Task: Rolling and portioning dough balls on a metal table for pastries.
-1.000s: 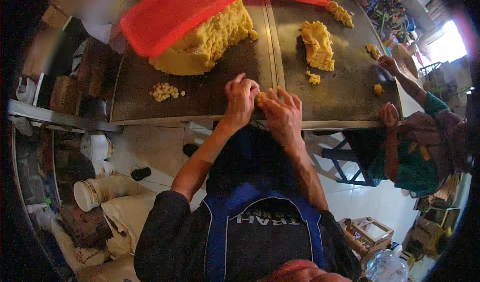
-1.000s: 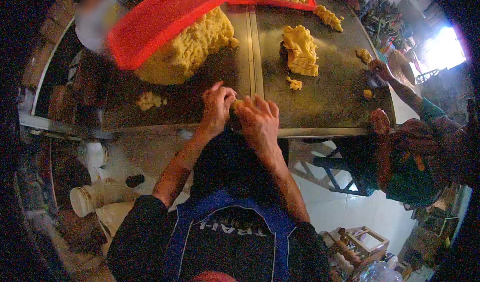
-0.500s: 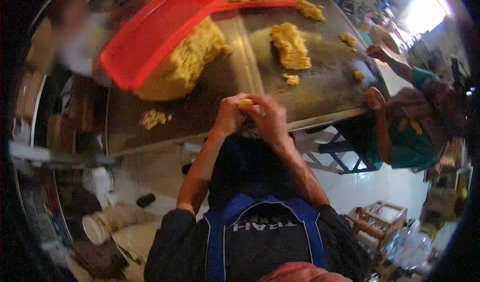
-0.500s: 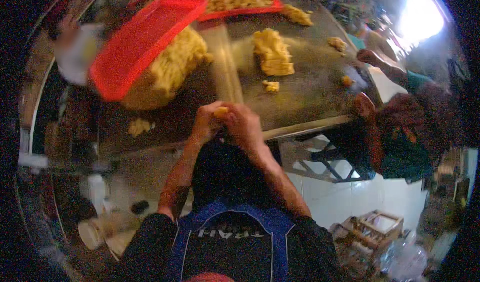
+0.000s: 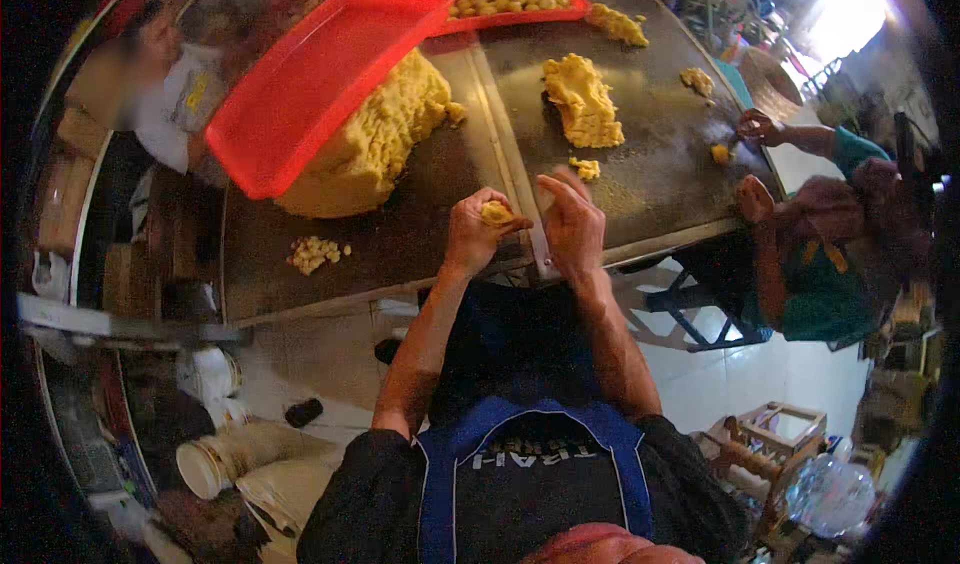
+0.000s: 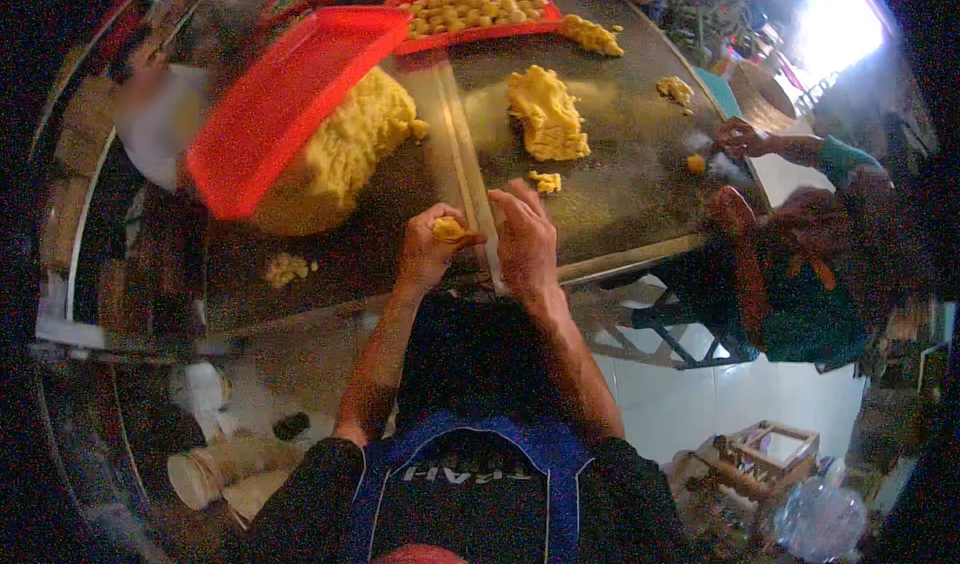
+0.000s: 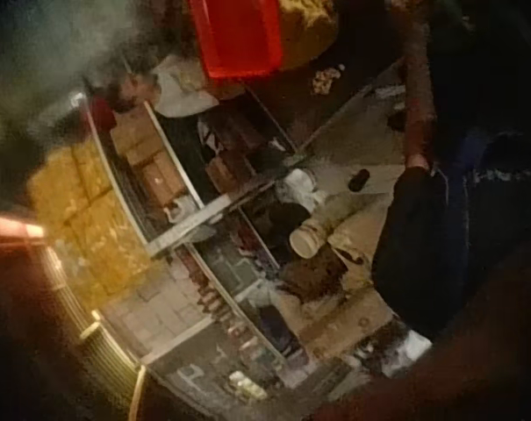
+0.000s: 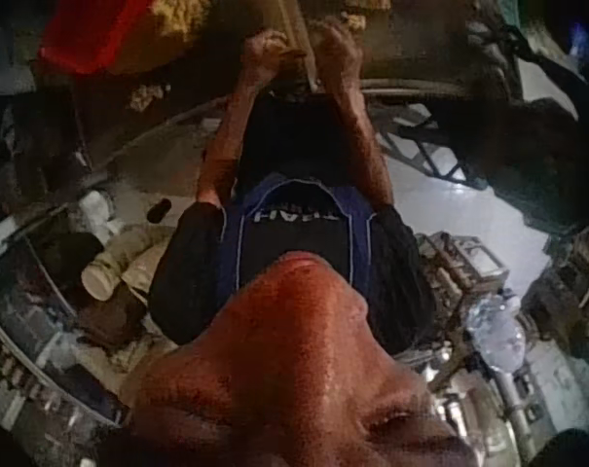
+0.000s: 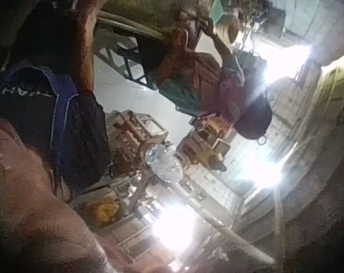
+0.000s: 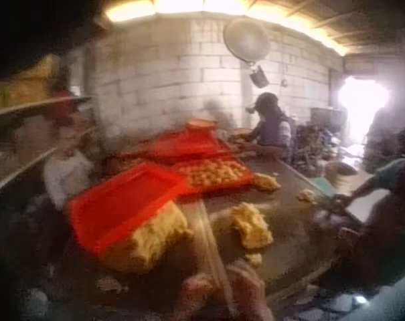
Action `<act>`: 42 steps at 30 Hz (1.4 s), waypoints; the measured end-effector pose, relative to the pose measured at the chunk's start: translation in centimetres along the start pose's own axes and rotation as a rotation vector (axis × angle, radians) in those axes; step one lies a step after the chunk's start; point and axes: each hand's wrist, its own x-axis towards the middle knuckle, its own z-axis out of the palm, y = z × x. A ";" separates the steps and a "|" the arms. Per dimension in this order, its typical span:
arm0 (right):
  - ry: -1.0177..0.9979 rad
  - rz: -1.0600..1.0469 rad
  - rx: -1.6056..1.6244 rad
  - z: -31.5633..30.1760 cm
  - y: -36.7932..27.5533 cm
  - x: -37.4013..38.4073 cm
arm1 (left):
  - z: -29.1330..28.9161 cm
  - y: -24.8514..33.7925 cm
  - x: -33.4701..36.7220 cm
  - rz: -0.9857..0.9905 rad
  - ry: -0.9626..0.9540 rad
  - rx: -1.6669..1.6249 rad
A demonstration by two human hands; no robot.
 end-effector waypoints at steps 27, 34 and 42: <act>-0.374 -0.112 0.069 2.0 -3.6 -0.4 | -0.7 0.5 -0.1 -0.032 0.002 0.122; -0.421 0.055 0.008 2.0 -3.6 0.5 | -0.4 -1.3 0.3 0.115 0.102 0.022; -0.279 -0.060 0.043 3.7 -1.6 -0.2 | -0.6 -2.4 0.3 0.027 0.032 0.056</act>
